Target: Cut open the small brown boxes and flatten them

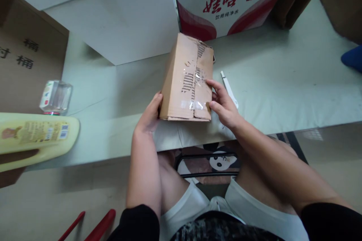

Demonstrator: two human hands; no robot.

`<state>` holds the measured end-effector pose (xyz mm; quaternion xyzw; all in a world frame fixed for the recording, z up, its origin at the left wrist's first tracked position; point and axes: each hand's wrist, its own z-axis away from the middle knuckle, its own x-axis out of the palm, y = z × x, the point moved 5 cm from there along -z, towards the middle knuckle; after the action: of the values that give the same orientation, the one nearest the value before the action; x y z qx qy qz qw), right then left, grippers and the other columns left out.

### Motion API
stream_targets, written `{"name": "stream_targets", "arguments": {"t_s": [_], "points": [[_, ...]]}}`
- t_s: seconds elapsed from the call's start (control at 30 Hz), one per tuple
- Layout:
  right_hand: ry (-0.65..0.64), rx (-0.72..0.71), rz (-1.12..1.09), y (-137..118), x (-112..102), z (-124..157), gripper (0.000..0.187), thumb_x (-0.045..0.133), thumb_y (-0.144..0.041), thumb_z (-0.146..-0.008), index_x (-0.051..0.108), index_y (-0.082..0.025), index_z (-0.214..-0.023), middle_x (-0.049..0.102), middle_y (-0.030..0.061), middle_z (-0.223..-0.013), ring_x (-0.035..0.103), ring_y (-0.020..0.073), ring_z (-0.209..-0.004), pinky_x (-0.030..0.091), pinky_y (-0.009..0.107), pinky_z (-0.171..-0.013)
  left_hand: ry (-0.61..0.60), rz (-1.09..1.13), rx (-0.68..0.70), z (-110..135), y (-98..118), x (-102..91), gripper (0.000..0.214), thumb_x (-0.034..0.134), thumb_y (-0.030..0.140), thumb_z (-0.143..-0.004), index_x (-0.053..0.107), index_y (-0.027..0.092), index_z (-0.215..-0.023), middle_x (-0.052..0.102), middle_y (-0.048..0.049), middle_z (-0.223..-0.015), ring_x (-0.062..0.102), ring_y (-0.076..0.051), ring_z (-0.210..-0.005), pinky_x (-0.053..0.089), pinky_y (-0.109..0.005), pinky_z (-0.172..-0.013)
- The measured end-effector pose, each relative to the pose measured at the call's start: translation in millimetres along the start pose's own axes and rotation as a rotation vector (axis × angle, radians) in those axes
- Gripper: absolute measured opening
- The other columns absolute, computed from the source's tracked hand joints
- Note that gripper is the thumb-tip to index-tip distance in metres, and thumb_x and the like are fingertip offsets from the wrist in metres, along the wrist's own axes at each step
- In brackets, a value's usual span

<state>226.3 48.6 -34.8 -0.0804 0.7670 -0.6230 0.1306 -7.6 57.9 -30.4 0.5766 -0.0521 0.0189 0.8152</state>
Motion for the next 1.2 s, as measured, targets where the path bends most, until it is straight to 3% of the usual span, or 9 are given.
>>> {"name": "stream_targets", "arguments": {"t_s": [0.13, 0.23, 0.4, 0.5, 0.63, 0.8, 0.97, 1.1, 1.2], "points": [[0.082, -0.063, 0.030, -9.7, -10.2, 3.4, 0.074, 0.045, -0.078, -0.088, 0.042, -0.033, -0.146, 0.036, 0.0069, -0.163, 0.045, 0.0320, -0.144, 0.046, 0.051, -0.114, -0.176, -0.217, -0.165, 7.4, -8.0, 3.6, 0.043, 0.073, 0.056, -0.079, 0.075, 0.021, -0.103, 0.077, -0.0077, -0.097, 0.069, -0.030, -0.101, 0.057, -0.042, -0.087], [0.107, -0.094, 0.069, -20.5, -19.3, 7.7, 0.062, 0.048, -0.077, -0.087, 0.060, -0.029, -0.124, 0.031, 0.0030, -0.166, 0.030, 0.0357, -0.154, 0.039, 0.056, -0.119, -0.227, -0.386, -0.165, 8.7, -10.0, -0.2, 0.039, 0.082, 0.051, -0.070, 0.076, 0.021, -0.095, 0.076, -0.0083, -0.094, 0.068, -0.032, -0.103, 0.056, -0.043, -0.090], [-0.146, -0.081, -0.009, -32.5, -4.0, 11.8, 0.047, 0.053, -0.070, -0.089, 0.064, -0.028, -0.108, 0.034, 0.0028, -0.165, 0.031, 0.0345, -0.155, 0.038, 0.061, -0.118, 0.252, -0.237, 0.376, 8.0, 25.3, -23.9, 0.061, 0.069, 0.066, -0.078, 0.063, 0.029, -0.125, 0.062, -0.0088, -0.136, 0.054, -0.030, -0.135, 0.042, -0.045, -0.114], [-0.276, -0.155, -0.009, -39.8, 11.1, 14.6, 0.047, 0.059, -0.068, -0.088, 0.058, -0.029, -0.115, 0.037, 0.0079, -0.163, 0.031, 0.0310, -0.155, 0.035, 0.059, -0.120, 0.311, -0.217, 0.683, 15.4, 44.2, -21.6, 0.063, 0.065, 0.073, -0.076, 0.062, 0.033, -0.125, 0.055, -0.0054, -0.143, 0.046, -0.030, -0.142, 0.035, -0.046, -0.120], [-0.257, -0.163, 0.070, -41.9, 15.7, 16.3, 0.042, 0.060, -0.062, -0.090, 0.053, -0.029, -0.115, 0.037, 0.0095, -0.162, 0.032, 0.0296, -0.154, 0.034, 0.058, -0.122, 0.263, -0.416, 0.767, 18.8, 49.7, -8.9, 0.036, 0.071, 0.055, -0.076, 0.072, 0.026, -0.097, 0.053, -0.0067, -0.139, 0.041, -0.033, -0.143, 0.028, -0.051, -0.125], [-0.239, -0.164, 0.118, -45.3, 14.0, 18.8, 0.042, 0.058, -0.061, -0.091, 0.055, -0.028, -0.117, 0.044, 0.0116, -0.155, 0.040, 0.0315, -0.149, 0.039, 0.057, -0.118, 0.353, -0.401, 0.786, 19.7, 45.9, -5.0, 0.017, 0.061, 0.034, -0.074, 0.072, 0.024, -0.081, 0.053, -0.0060, -0.132, 0.043, -0.031, -0.136, 0.029, -0.051, -0.123], [-0.016, -0.204, 0.271, -52.1, -15.3, 23.0, 0.036, 0.051, -0.053, -0.096, 0.059, -0.027, -0.118, 0.062, 0.0114, -0.134, 0.058, 0.0298, -0.130, 0.048, 0.052, -0.108, 0.448, -0.396, 0.823, 19.0, 44.9, -5.5, 0.023, 0.053, 0.028, -0.069, 0.074, 0.023, -0.079, 0.054, -0.0079, -0.122, 0.049, -0.029, -0.128, 0.035, -0.047, -0.119], [0.294, 0.085, 0.713, -25.0, -60.9, 26.3, 0.032, 0.057, -0.042, -0.089, 0.064, -0.023, -0.114, 0.067, 0.0124, -0.113, 0.064, 0.0304, -0.105, 0.054, 0.049, -0.089, 0.652, -0.430, 0.790, 20.1, 41.7, -12.5, 0.026, 0.050, 0.028, -0.070, 0.071, 0.020, -0.082, 0.052, -0.0098, -0.117, 0.049, -0.030, -0.128, 0.034, -0.047, -0.121], [0.241, 0.260, 0.979, 2.2, -76.6, 25.1, 0.048, 0.063, -0.041, -0.080, 0.064, -0.018, -0.123, 0.067, 0.0171, -0.111, 0.063, 0.0343, -0.099, 0.054, 0.050, -0.081, 0.735, -0.479, 0.808, 23.3, 42.1, -7.7, 0.027, 0.048, 0.026, -0.074, 0.071, 0.019, -0.086, 0.051, -0.0098, -0.118, 0.051, -0.028, -0.126, 0.034, -0.047, -0.121]]}}
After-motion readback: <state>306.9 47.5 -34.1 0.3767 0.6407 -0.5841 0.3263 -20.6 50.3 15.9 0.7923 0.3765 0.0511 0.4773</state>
